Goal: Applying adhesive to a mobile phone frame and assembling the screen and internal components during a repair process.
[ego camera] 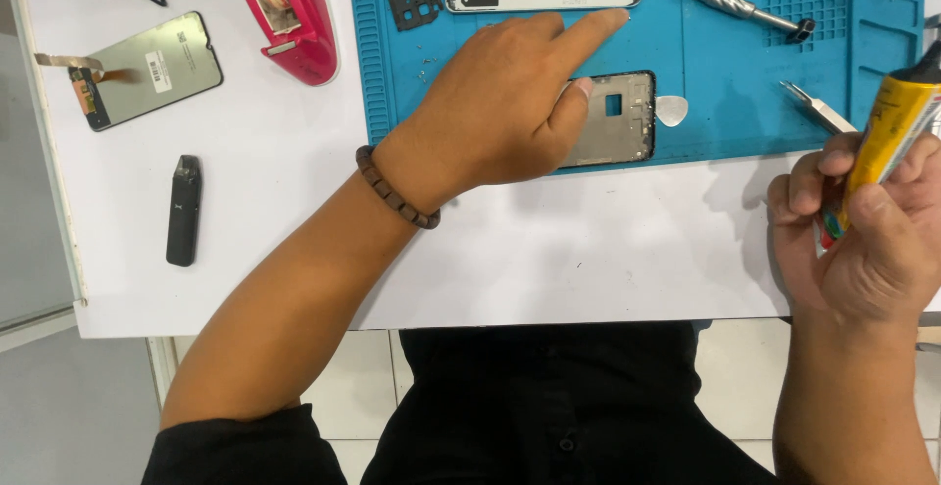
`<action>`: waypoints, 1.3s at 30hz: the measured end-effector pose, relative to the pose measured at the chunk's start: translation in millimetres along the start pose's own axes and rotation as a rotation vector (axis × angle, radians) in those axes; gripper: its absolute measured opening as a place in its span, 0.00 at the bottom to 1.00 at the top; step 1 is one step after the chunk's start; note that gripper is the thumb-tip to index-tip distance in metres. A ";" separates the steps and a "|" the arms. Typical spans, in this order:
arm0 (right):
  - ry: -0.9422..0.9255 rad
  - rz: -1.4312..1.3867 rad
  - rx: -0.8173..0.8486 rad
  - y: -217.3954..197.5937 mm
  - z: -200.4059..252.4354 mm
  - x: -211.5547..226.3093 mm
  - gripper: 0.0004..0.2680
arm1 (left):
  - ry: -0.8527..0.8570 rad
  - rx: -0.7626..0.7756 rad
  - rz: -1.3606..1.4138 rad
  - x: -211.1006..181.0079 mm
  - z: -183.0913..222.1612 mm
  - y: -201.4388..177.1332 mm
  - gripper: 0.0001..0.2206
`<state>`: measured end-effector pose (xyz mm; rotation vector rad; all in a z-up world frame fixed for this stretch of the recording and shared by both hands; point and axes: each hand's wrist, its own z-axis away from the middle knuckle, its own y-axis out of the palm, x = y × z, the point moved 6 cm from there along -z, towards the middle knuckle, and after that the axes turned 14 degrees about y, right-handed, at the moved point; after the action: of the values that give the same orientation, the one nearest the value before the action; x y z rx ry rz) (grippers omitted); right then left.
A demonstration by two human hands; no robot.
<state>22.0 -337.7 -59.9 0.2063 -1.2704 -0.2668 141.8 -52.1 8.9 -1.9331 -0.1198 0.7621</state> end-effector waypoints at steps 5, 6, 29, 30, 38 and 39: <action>0.020 -0.067 0.137 -1.9 -4.6 -1.5 0.20 | -0.023 -0.096 0.126 -4.5 19.2 -19.7 0.22; 0.027 -0.124 0.243 0.8 -4.7 -2.1 0.22 | 0.000 -0.141 0.137 -10.1 25.5 -27.7 0.21; -0.280 0.841 0.143 88.8 3.0 30.8 0.22 | -0.139 -0.331 -0.143 -13.0 151.8 -30.9 0.01; -0.303 0.875 0.123 89.4 3.8 31.5 0.22 | -0.135 -0.344 -0.147 -13.4 152.1 -31.2 0.01; -0.278 1.002 0.178 95.7 0.9 36.6 0.23 | -0.085 -0.493 -0.110 -22.0 152.8 -37.6 0.02; -0.282 1.064 0.180 97.1 1.1 37.6 0.23 | -0.076 -0.530 -0.045 -25.6 151.4 -40.7 0.01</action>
<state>39.3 -257.0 3.6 -0.3772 -1.5148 0.7550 47.0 75.3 11.1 -2.3884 -0.4485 0.8305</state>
